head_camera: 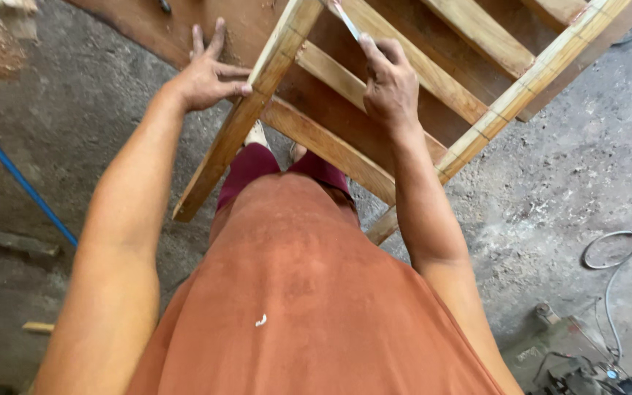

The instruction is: The person uses a chisel to carve and smooth joints on a wooden chair frame, then uses an angle grinder to smooth a wooden piece. The person applies glue to a joint and continues chiseling the chair leg. The work occurs in a woodworking shop with tools and wood shavings visible.

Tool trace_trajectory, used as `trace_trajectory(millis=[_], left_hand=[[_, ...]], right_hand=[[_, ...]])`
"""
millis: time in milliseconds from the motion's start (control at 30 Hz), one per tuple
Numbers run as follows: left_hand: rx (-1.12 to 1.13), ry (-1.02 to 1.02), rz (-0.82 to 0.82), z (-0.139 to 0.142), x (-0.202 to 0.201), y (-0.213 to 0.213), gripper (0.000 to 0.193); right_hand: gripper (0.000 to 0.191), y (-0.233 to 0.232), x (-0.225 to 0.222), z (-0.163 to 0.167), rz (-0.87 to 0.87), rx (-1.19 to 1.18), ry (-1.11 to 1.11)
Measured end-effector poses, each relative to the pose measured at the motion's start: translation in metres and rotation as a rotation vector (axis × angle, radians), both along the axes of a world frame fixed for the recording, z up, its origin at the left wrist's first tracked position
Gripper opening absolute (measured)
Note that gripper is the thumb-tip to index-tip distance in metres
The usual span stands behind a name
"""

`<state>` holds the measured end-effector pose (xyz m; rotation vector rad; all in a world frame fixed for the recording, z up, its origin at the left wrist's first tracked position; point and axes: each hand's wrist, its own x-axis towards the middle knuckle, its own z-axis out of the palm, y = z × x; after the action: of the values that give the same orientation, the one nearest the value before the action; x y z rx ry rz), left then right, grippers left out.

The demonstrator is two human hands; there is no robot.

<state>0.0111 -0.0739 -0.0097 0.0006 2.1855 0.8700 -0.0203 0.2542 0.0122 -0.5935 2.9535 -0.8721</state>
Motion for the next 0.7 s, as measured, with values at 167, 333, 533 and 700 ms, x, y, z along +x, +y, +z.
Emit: trace_trajectory(millis=[167,333,533,700], left_hand=[[-0.017,0.032,-0.014,-0.002,0.005,-0.001,0.059],[-0.040,0.020,-0.005,-0.004,0.006,-0.001,0.057],[-0.052,0.046,-0.011,-0.008,0.005,-0.011,0.056],[-0.025,0.068,-0.026,-0.016,0.000,-0.034,0.051]], right_hand=[[0.047,0.004,0.002,0.001,-0.076,0.088,0.012],[0.053,0.001,0.006,-0.005,-0.150,-0.055,0.012],[0.059,-0.018,0.018,-0.013,-0.119,0.342,0.151],[0.043,-0.043,0.014,-0.013,-0.246,-0.085,0.055]])
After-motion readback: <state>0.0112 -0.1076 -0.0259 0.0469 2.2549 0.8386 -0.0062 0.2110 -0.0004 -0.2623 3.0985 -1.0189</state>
